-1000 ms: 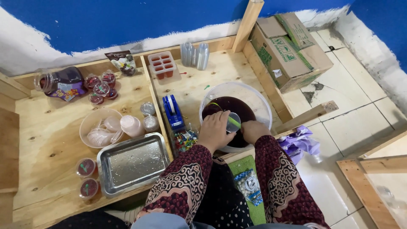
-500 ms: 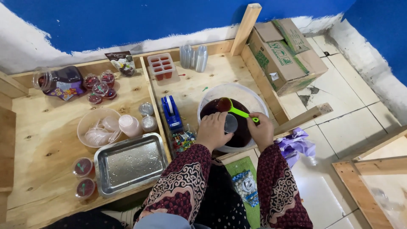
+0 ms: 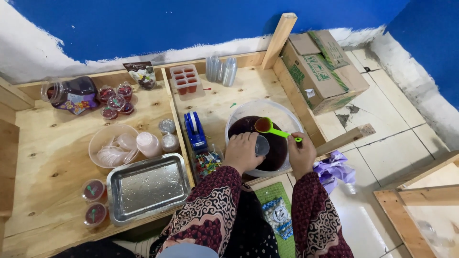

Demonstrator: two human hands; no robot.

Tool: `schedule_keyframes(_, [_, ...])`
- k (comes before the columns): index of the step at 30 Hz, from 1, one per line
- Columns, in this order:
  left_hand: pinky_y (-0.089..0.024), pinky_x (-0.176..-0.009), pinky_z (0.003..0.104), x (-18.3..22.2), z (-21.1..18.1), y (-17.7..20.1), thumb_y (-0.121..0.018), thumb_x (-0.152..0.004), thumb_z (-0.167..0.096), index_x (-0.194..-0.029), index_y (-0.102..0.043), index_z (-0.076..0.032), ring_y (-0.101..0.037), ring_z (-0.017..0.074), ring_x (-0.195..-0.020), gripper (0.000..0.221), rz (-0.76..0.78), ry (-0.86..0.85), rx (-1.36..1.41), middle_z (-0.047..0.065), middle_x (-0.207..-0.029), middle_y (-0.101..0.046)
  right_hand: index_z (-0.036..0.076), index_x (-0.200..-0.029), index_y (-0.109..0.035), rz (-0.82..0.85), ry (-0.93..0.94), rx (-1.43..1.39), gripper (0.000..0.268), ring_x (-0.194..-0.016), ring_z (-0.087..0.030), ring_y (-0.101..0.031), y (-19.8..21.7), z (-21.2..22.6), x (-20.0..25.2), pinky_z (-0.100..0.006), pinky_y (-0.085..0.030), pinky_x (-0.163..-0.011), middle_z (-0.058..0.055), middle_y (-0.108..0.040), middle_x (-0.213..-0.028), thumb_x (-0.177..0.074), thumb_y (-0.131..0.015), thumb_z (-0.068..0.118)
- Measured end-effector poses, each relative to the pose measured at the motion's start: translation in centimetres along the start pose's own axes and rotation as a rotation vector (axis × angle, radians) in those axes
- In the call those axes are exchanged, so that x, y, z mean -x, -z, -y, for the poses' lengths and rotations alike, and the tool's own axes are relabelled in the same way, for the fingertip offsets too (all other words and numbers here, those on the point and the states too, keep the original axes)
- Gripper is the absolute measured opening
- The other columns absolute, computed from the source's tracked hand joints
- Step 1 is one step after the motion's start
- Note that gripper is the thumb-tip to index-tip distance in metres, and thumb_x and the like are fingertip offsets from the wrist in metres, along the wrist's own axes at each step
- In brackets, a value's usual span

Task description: The person puts a small cup into a tray, places a sticker on the cup, and then uses a ladle to pour a dark liquid from a large bucket into the cup.

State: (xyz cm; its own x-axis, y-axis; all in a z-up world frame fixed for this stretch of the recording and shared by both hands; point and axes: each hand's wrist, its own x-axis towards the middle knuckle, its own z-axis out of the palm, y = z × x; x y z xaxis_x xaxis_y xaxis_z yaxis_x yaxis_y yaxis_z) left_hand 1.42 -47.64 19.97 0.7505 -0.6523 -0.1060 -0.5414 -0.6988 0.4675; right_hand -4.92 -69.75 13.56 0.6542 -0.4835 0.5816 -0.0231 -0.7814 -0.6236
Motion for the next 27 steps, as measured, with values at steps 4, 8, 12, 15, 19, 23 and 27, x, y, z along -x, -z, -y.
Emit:
schedule_keyframes(4, [-0.033, -0.111, 0.044, 0.0, 0.2, -0.3, -0.056, -0.086, -0.052, -0.145, -0.043, -0.007, -0.053, 0.0337, -0.133, 0.075, -0.045, -0.021, 0.012, 0.015, -0.134, -0.058, 0.008, -0.105, -0.074, -0.079, -0.017, -0.126, 0.010, -0.083, -0.031, -0.072, 1.8, 2.8, 0.4, -0.038, -0.057, -0.073, -0.015, -0.070, -0.085, -0.095, -0.077, 0.010])
schedule_keyframes(8, [-0.036, -0.107, 0.043, -0.4, 0.5, -1.1, -0.056, -0.084, -0.055, -0.138, -0.047, -0.008, -0.058, 0.0327, -0.125, 0.071, -0.133, -0.043, 0.041, 0.014, -0.124, -0.062, 0.005, -0.103, -0.072, -0.168, 0.009, -0.127, 0.008, -0.069, -0.025, -0.071, 3.7, 4.1, 0.6, -0.034, -0.057, -0.064, -0.011, -0.068, -0.073, -0.099, -0.077, 0.011])
schedule_keyframes(12, [-0.041, -0.099, 0.044, -0.4, 0.6, -2.0, -0.066, -0.083, -0.052, -0.125, -0.053, -0.010, -0.063, 0.0312, -0.113, 0.061, -0.256, -0.066, 0.004, 0.011, -0.110, -0.065, -0.002, -0.108, -0.067, -0.238, 0.000, -0.248, 0.008, -0.070, -0.022, -0.070, 5.8, 6.0, 1.1, -0.032, -0.058, -0.068, -0.011, -0.067, -0.080, -0.104, -0.070, 0.004])
schedule_keyframes(15, [-0.038, -0.107, 0.044, -0.2, 0.2, -0.9, -0.061, -0.086, -0.056, -0.137, -0.047, -0.008, -0.059, 0.0323, -0.124, 0.071, -0.128, -0.029, -0.031, 0.014, -0.125, -0.063, -0.008, -0.110, -0.063, -0.303, 0.069, -0.307, 0.010, -0.070, -0.023, -0.069, 7.1, 7.2, 1.1, -0.034, -0.057, -0.069, -0.017, -0.065, -0.084, -0.106, -0.068, 0.000])
schedule_keyframes(19, [-0.037, -0.109, 0.043, -0.2, 0.3, -0.6, -0.056, -0.088, -0.059, -0.141, -0.045, -0.009, -0.058, 0.0301, -0.128, 0.073, -0.064, -0.022, -0.015, 0.013, -0.129, -0.062, -0.008, -0.110, -0.059, -0.316, 0.040, -0.347, 0.011, -0.069, -0.021, -0.069, 9.0, 8.6, 2.0, -0.032, -0.057, -0.069, -0.017, -0.066, -0.086, -0.107, -0.066, 0.000])
schedule_keyframes(23, [-0.041, -0.095, 0.045, -1.1, 1.3, -2.9, -0.057, -0.084, -0.059, -0.129, -0.053, -0.008, -0.062, 0.0311, -0.108, 0.068, -0.264, -0.101, -0.007, 0.012, -0.113, -0.065, -0.009, -0.112, -0.057, -0.319, 0.057, -0.280, 0.007, -0.074, -0.027, -0.070, 10.5, 10.7, 3.0, -0.034, -0.060, -0.071, -0.022, -0.064, -0.092, -0.108, -0.062, -0.005])
schedule_keyframes(27, [-0.043, -0.087, 0.046, -2.0, 2.0, -4.9, -0.065, -0.079, -0.059, -0.128, -0.060, -0.007, -0.065, 0.0323, -0.095, 0.072, -0.432, -0.151, -0.015, 0.012, -0.106, -0.069, -0.014, -0.113, -0.055, -0.278, 0.124, -0.187, 0.005, -0.077, -0.035, -0.070, 11.7, 11.4, 4.1, -0.039, -0.062, -0.068, -0.031, -0.061, -0.096, -0.108, -0.058, -0.013])
